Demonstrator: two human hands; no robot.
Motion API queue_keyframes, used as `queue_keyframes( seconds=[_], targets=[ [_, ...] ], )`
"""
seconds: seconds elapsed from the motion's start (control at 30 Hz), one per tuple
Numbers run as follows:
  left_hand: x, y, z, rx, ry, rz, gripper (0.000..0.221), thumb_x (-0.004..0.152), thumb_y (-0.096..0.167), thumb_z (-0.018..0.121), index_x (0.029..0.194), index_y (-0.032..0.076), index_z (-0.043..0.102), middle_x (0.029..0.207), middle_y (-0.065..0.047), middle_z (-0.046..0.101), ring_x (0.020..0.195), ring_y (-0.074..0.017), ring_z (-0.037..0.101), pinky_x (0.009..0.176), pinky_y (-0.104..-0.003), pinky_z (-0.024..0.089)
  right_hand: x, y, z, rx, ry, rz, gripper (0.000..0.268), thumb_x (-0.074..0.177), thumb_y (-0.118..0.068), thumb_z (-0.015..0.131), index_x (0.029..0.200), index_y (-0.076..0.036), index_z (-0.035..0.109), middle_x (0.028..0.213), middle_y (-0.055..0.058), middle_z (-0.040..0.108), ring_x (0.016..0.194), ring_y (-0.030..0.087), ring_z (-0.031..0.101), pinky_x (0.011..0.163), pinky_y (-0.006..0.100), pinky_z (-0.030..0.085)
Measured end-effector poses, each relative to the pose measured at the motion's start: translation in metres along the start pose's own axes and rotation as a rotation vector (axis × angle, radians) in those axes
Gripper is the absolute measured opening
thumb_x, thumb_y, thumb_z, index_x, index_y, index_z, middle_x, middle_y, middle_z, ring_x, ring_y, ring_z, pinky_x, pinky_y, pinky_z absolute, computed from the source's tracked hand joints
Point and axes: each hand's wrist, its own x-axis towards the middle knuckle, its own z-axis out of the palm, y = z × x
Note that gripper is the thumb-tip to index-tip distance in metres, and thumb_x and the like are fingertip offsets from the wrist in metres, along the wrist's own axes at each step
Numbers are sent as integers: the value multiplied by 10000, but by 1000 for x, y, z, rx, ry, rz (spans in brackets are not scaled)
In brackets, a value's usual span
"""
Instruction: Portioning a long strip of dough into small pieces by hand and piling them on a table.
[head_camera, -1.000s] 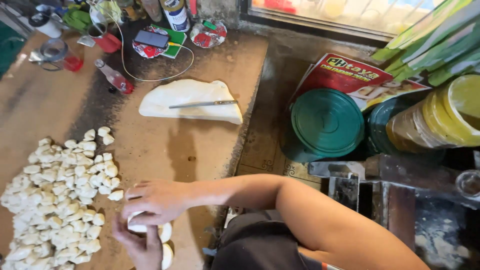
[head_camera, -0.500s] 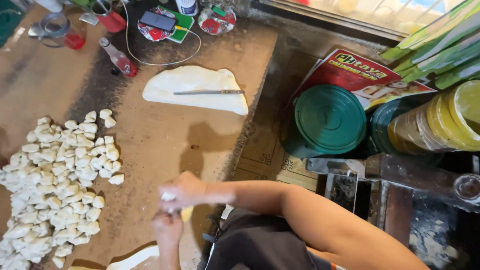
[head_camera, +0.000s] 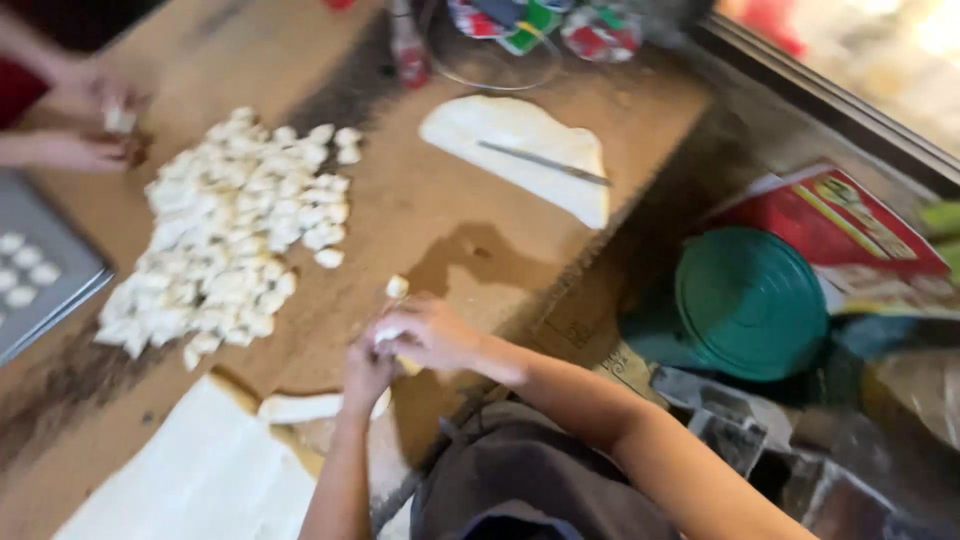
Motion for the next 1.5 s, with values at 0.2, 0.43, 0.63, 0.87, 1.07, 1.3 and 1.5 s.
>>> queue_keyframes(
  seconds=[0.2, 0.43, 0.63, 0.87, 1.07, 1.3, 1.5],
  targets=[
    [-13, 68, 17, 136, -174, -211, 95, 850, 301, 751, 821, 212, 760, 690, -37, 726, 676, -254, 731, 631, -372, 535, -46, 81, 26, -318, -284, 473, 244, 944, -388, 642, 875, -155, 655, 760, 84, 678, 760, 310, 722, 665, 452, 580],
    [-18, 6, 11, 90, -162, -155, 1058, 689, -164, 672, 1633, 164, 323, 1432, -363, 482, 1359, -560, 441, 1156, -560, 382, -39, 50, -10, -234, -373, 142, 683, 881, -478, 713, 1371, -23, 573, 1245, 335, 611, 1170, 497, 642, 1016, 583, 519],
    [-13, -16, 39, 94, 78, -258, 228, 847, 169, 760, 1047, 59, 776, 919, -203, 754, 955, -437, 704, 852, -500, 549, -14, 9, -17, 68, 49, 110, 306, 867, -382, 779, 1073, -192, 657, 925, 82, 642, 872, 345, 705, 779, 451, 583],
    [-20, 72, 17, 79, -305, 64, 225, 929, 160, 678, 1124, 175, 789, 1088, -18, 807, 958, -200, 756, 896, -333, 546, -50, 68, -21, -297, -479, 667, 453, 991, -555, 451, 971, -129, 604, 833, 86, 717, 728, 316, 712, 588, 441, 552],
    [6, 18, 6, 132, -258, -254, 972, 764, 28, 656, 1655, 218, 317, 1219, -198, 546, 1124, -399, 556, 1030, -466, 433, -44, 54, -6, -106, -328, 293, 631, 879, -444, 675, 1353, -58, 517, 1082, 160, 670, 780, 309, 703, 701, 434, 594],
    [-19, -49, 36, 194, -211, -293, 186, 825, 125, 654, 728, -24, 710, 701, -201, 703, 621, -309, 645, 633, -485, 462, -42, 25, 10, -116, -79, 299, 233, 999, -413, 566, 1032, -194, 639, 911, 10, 710, 815, 183, 685, 762, 361, 580],
    [-16, 61, 7, 1, -337, -191, 226, 905, 179, 692, 1099, 142, 803, 990, -88, 785, 894, -230, 700, 863, -353, 517, -44, 47, -28, -269, -469, 853, 317, 845, -304, 735, 1099, -153, 620, 1017, 87, 691, 875, 298, 715, 720, 429, 577]
  ],
)
